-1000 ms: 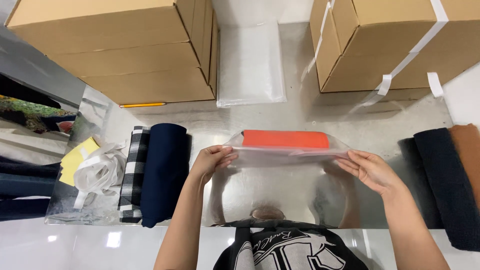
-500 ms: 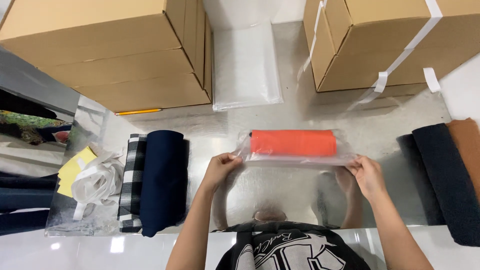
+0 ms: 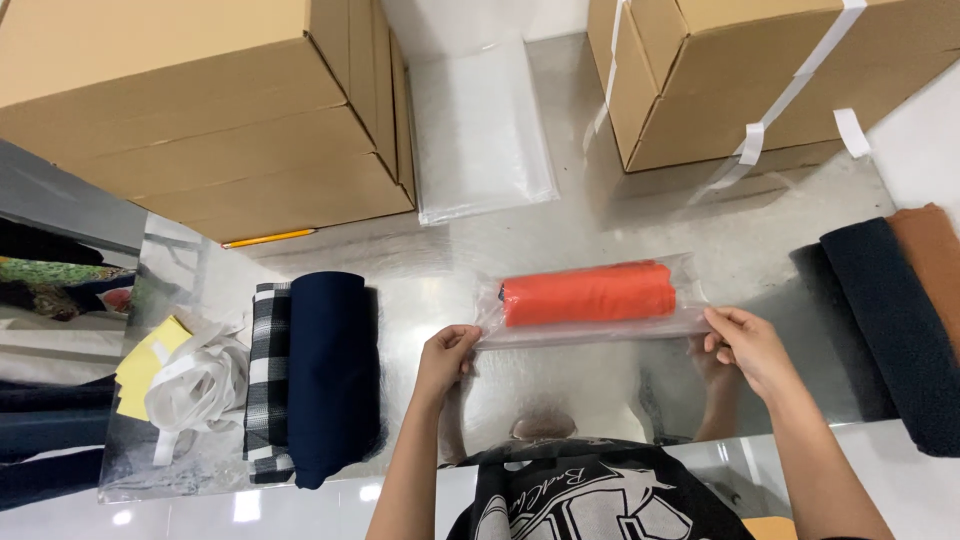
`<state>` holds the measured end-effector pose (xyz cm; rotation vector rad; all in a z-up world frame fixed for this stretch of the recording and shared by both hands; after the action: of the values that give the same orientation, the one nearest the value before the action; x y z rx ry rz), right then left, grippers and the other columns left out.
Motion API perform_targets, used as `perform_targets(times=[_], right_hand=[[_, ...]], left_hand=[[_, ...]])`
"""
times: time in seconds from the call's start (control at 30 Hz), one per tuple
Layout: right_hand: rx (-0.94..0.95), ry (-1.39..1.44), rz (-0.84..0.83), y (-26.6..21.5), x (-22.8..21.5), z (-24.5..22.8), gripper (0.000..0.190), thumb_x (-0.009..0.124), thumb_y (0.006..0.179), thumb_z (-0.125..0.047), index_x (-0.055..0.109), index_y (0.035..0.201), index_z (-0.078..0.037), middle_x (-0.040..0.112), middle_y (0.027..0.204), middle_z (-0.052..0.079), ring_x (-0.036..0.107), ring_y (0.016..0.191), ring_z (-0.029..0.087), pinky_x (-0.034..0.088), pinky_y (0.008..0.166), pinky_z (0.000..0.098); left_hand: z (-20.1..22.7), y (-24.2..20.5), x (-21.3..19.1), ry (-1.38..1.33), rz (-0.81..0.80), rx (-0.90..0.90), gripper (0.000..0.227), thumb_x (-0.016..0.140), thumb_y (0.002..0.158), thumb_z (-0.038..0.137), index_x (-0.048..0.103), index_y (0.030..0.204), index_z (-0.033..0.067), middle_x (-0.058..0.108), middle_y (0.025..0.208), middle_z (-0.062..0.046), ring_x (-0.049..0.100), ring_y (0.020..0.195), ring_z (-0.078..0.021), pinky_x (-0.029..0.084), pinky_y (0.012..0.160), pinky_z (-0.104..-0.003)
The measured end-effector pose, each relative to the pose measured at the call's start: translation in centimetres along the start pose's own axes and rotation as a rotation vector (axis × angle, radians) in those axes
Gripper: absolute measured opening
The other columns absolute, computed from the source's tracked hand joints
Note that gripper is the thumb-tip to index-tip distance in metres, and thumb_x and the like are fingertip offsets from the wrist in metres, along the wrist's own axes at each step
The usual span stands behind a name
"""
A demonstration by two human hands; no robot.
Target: The person writes on a yellow sticky note attached to a cardboard box using a pencil, then places the box aside. They proceed to wrap a rolled orange fabric item in a clear plastic bag on a metal table.
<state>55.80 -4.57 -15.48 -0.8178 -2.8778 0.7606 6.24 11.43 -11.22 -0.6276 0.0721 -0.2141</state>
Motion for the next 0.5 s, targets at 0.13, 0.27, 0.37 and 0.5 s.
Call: perform_targets(times=[0.13,0.27,0.37,0.5], right_hand=[[0.037,-0.057,0.041,-1.7,0.0,-1.6,0.021,0.070,0.104,-0.020,0.070,0.091,-0.004,0.042,0.052,0.005,0.034,0.047,0.010,0.017,0.045,0.0265],[0.094,-0.030,0.017,-1.3,-0.6,-0.5,0.018,0.059,0.102,-0.011,0.063,0.089,0.000,0.042,0.055,0.009,0.034,0.049,0.011,0.016,0.044,0.0269],[0.081,-0.005,-0.055,-0.3,-0.7,0.5,0.017,0.050,0.097,-0.005,0.061,0.085,0.001,0.048,0.059,0.015,0.041,0.052,0.013,0.015,0.043,0.0261],[0.164,-0.044,-0.057,-2.5,0.4,-1.6,0.032,0.055,0.099,-0.003,0.074,0.121,0.009,0.055,0.066,0.020,0.039,0.057,0.015,0.018,0.045,0.0262]], left_hand=[[-0.2,0.2,-0.2,0.013,-0.019,0.063,0.015,0.077,0.100,0.023,0.072,0.093,0.0118,0.054,0.065,0.006,0.039,0.051,-0.0061,0.029,0.053,-0.021],[0.5,-0.7,0.4,0.022,-0.106,0.122,0.016,0.072,0.104,0.022,0.067,0.091,0.0147,0.046,0.063,0.007,0.036,0.054,-0.0059,0.026,0.053,-0.023],[0.0,-0.5,-0.1,-0.016,-0.104,0.120,0.017,0.073,0.102,0.018,0.067,0.086,0.0147,0.051,0.064,0.007,0.028,0.054,-0.0046,0.019,0.052,-0.022],[0.9,-1.4,0.0,-0.049,-0.081,0.124,0.017,0.071,0.098,0.009,0.067,0.082,0.0121,0.042,0.061,0.006,0.028,0.053,-0.0051,0.018,0.053,-0.023]])
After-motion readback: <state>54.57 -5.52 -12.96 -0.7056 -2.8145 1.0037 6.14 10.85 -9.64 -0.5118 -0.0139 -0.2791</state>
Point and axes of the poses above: each hand's wrist, its own y-axis towards the middle knuckle, its own x-axis out of the palm, z = x × y, the point moved 10 cm from there along y, towards the middle knuckle
